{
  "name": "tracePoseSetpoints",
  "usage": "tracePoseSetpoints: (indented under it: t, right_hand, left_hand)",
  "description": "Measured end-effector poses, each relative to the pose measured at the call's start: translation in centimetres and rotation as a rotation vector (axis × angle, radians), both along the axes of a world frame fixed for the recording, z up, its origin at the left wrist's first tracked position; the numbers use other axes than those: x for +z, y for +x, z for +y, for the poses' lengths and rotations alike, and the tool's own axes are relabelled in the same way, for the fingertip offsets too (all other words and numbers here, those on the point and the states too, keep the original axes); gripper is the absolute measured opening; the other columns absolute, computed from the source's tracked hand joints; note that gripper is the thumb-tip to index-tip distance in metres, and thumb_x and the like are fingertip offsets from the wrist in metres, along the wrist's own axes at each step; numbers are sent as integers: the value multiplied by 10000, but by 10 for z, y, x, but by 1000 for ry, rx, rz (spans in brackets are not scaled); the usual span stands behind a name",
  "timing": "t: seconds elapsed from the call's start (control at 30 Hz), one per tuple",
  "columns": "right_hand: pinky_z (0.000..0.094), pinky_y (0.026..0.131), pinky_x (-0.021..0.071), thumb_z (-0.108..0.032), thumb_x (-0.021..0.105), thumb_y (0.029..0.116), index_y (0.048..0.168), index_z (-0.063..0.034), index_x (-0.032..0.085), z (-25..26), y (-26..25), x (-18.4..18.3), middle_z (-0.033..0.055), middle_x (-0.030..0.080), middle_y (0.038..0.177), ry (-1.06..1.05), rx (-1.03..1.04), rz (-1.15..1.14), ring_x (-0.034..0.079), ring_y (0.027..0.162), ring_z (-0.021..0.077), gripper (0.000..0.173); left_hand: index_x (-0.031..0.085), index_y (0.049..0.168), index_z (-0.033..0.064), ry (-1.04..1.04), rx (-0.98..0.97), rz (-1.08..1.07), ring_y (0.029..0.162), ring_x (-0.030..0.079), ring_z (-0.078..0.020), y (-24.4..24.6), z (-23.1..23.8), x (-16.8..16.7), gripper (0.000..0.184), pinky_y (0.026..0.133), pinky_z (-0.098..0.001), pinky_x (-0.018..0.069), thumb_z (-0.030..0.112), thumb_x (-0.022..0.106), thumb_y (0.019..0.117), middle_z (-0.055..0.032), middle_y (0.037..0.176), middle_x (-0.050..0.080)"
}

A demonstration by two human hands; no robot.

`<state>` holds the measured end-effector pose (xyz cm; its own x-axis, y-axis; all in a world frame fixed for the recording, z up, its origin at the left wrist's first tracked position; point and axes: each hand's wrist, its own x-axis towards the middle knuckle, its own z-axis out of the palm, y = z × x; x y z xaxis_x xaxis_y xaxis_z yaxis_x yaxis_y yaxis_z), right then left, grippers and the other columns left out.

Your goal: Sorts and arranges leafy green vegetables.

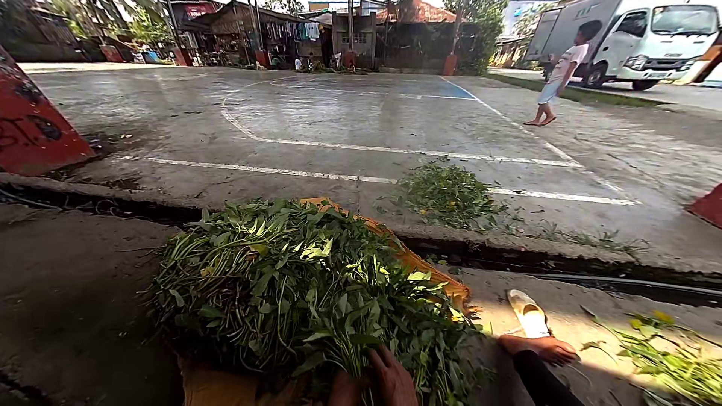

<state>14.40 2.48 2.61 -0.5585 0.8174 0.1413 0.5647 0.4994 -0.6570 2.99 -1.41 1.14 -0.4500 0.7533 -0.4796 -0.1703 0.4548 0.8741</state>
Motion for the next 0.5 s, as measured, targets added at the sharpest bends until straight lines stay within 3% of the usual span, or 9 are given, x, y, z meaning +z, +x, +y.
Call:
tracePoseSetpoints:
  t: [0.07,0.13,0.27,0.37,0.4,0.5]
  right_hand:
    - [523,993,533,-45,558,993,1256,-4,702,11,-12,-1,201,650,1350,-47,4,-83,659,1184,390,303]
    - [518,1046,494,-56,522,1008,1242,-4,712,18,-20,-4,206,671,1303,-84,0,-202,637,1214,384,307]
    - [514,1008,508,-27,533,987,1157,43,711,14,-28,-15,241,708,1148,-45,26,-283,668,1137,400,256]
    - [506,1083,450,-68,485,1026,1251,53,657,12,-30,-2,257,657,1266,-255,26,-339,605,1243,396,307]
    - [505,1105,434,-107,473,1042,1281,52,643,14,-30,1,256,641,1304,-341,1,-329,588,1272,390,334]
    - [491,1058,478,-159,451,1061,1287,94,598,18,-27,-13,273,654,1252,-503,-208,-116,632,1211,378,370]
  left_hand:
    - [412,1395,-150,29,-23,49,1168,582,-281,8,-4,-1,621,1011,-409,480,-134,674,832,-299,1296,565]
    - [398,1419,-150,32,-21,77,1234,563,-313,8,-3,-8,619,1057,-424,457,-116,661,860,-318,1348,545]
    - [438,1383,-158,34,13,135,1208,581,-337,1,-1,-18,593,1047,-453,464,-110,682,844,-322,1304,574]
    - [446,1373,-164,17,-16,191,1194,584,-341,-2,-3,-16,577,1041,-462,462,-90,681,851,-324,1282,585]
    - [438,1383,-167,5,-33,209,1220,575,-349,-2,-3,-14,593,1061,-465,449,-80,687,852,-330,1301,577]
    - [417,1398,-169,1,-38,199,1230,573,-350,-3,0,-13,681,1060,-461,454,-91,745,806,-336,1317,566]
